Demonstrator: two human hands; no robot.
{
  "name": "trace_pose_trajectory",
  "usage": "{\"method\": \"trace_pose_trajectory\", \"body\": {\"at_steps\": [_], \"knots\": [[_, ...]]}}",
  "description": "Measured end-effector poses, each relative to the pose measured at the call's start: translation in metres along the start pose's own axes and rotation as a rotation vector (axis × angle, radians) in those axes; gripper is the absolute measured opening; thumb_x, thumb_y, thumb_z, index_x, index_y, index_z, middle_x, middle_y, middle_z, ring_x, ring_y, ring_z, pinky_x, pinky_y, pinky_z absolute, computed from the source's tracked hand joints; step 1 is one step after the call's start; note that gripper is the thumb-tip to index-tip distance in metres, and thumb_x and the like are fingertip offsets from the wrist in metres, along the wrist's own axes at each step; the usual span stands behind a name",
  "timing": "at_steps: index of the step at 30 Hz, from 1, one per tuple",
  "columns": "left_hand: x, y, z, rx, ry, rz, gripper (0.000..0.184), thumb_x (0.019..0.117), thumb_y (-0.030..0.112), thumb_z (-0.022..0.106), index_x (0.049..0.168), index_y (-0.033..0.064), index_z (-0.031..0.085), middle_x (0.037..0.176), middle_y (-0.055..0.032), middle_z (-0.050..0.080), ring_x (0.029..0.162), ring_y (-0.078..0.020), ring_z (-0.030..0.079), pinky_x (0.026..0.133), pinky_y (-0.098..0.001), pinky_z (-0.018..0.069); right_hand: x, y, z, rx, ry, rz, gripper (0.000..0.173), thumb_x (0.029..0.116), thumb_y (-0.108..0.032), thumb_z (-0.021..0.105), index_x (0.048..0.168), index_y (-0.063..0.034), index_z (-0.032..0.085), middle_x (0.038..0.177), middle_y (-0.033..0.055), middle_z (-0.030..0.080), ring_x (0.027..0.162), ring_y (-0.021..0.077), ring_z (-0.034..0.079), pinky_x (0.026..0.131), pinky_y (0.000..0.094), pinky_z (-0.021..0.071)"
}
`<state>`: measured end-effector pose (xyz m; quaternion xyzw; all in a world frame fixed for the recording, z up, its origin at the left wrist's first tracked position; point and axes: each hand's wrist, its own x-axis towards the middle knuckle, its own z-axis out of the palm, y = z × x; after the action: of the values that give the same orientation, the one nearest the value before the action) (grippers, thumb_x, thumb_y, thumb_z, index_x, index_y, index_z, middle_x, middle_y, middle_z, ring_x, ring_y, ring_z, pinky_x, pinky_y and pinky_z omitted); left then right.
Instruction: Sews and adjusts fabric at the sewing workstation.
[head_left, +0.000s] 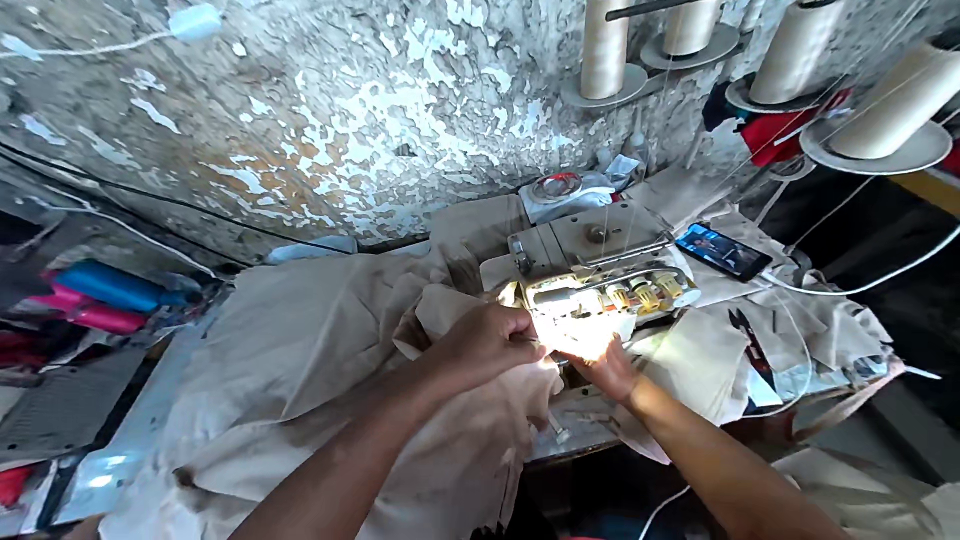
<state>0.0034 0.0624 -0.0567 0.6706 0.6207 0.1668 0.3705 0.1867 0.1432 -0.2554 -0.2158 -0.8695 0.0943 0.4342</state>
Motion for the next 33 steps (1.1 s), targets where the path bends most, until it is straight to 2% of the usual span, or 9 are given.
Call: {"method": "trace_pose_trajectory", "body": {"at_steps": [2,4,5,7,12,17,23,29,33], "knots": [[-0.004,0.008,0.011,0.119,-0.021,0.033,0.015,0.0964,0.019,0.068,0.087,0.0070,0.072,0.070,0.0009,0.062,0.064,-0.0063,0.055,0.061,-0.0263,0.0453,-0.008,0.002,-0.001,0.051,-0.006,0.035,0.013,0.0918,-0.011,0.066,0.089,-0.0076,0.078,0.091,0.0149,0.076,0.083,0.0317,0.075,0.070,0.0480,0.0612],[-0.013,0.017,0.032,0.213,-0.062,0.105,0.022,0.1000,0.018,0.061,0.093,0.0005,0.072,0.078,-0.0106,0.068,0.073,-0.0208,0.066,0.068,-0.0404,0.0528,-0.014,-0.002,-0.012,0.094,-0.097,0.091,0.015,0.0915,-0.012,0.065,0.092,-0.0053,0.078,0.098,0.0180,0.075,0.088,0.0356,0.074,0.073,0.0520,0.0604],[-0.017,0.019,0.047,0.229,-0.087,0.133,0.024,0.1010,0.016,0.057,0.093,-0.0028,0.071,0.079,-0.0159,0.069,0.075,-0.0284,0.068,0.069,-0.0469,0.0526,-0.017,-0.004,-0.019,0.094,-0.141,0.108,0.017,0.0906,-0.015,0.064,0.094,-0.0055,0.078,0.102,0.0179,0.075,0.091,0.0356,0.073,0.074,0.0520,0.0602],[-0.020,0.015,0.079,0.250,-0.099,0.189,0.024,0.1004,0.014,0.056,0.090,-0.0033,0.069,0.078,-0.0182,0.068,0.076,-0.0340,0.069,0.068,-0.0517,0.0521,-0.022,-0.010,-0.029,0.059,-0.170,0.109,0.020,0.0878,-0.018,0.063,0.091,-0.0055,0.078,0.104,0.0182,0.075,0.090,0.0364,0.074,0.071,0.0519,0.0599],[-0.020,0.008,0.102,0.277,-0.038,0.231,0.024,0.0980,0.014,0.055,0.084,-0.0009,0.067,0.071,-0.0152,0.065,0.069,-0.0310,0.068,0.061,-0.0468,0.0496,-0.030,-0.023,-0.027,-0.067,-0.115,0.123,0.019,0.0898,-0.014,0.060,0.088,-0.0060,0.077,0.093,0.0157,0.075,0.075,0.0343,0.073,0.057,0.0476,0.0569],[-0.018,0.011,0.093,0.258,-0.087,0.148,0.027,0.1012,0.016,0.052,0.088,-0.0012,0.068,0.074,-0.0154,0.066,0.073,-0.0302,0.067,0.065,-0.0462,0.0481,-0.022,-0.023,-0.029,-0.069,-0.149,0.139,0.016,0.0874,-0.012,0.063,0.083,-0.0028,0.075,0.088,0.0174,0.072,0.072,0.0359,0.072,0.055,0.0495,0.0562],[-0.014,0.004,0.097,0.277,-0.006,0.176,0.026,0.1003,0.016,0.053,0.086,0.0000,0.068,0.071,-0.0138,0.065,0.069,-0.0281,0.066,0.063,-0.0441,0.0483,-0.017,-0.025,-0.033,-0.063,-0.222,0.228,0.019,0.0892,-0.016,0.063,0.085,-0.0014,0.075,0.084,0.0179,0.070,0.073,0.0383,0.071,0.058,0.0541,0.0558],[-0.012,0.010,0.072,0.225,-0.021,-0.008,0.029,0.1033,0.020,0.052,0.098,-0.0020,0.070,0.081,-0.0162,0.068,0.077,-0.0296,0.066,0.072,-0.0480,0.0507,-0.011,-0.024,-0.028,-0.052,-0.212,0.268,0.024,0.0915,-0.020,0.063,0.086,-0.0003,0.075,0.083,0.0200,0.071,0.072,0.0396,0.071,0.058,0.0556,0.0553],[-0.010,0.018,0.033,0.394,0.114,-0.154,0.023,0.1024,0.018,0.055,0.097,0.0005,0.070,0.079,-0.0150,0.065,0.078,-0.0312,0.066,0.070,-0.0510,0.0505,-0.020,-0.045,-0.017,0.001,-0.041,0.453,0.028,0.0959,-0.022,0.063,0.091,0.0032,0.075,0.077,0.0168,0.072,0.065,0.0327,0.071,0.056,0.0496,0.0565]]}}
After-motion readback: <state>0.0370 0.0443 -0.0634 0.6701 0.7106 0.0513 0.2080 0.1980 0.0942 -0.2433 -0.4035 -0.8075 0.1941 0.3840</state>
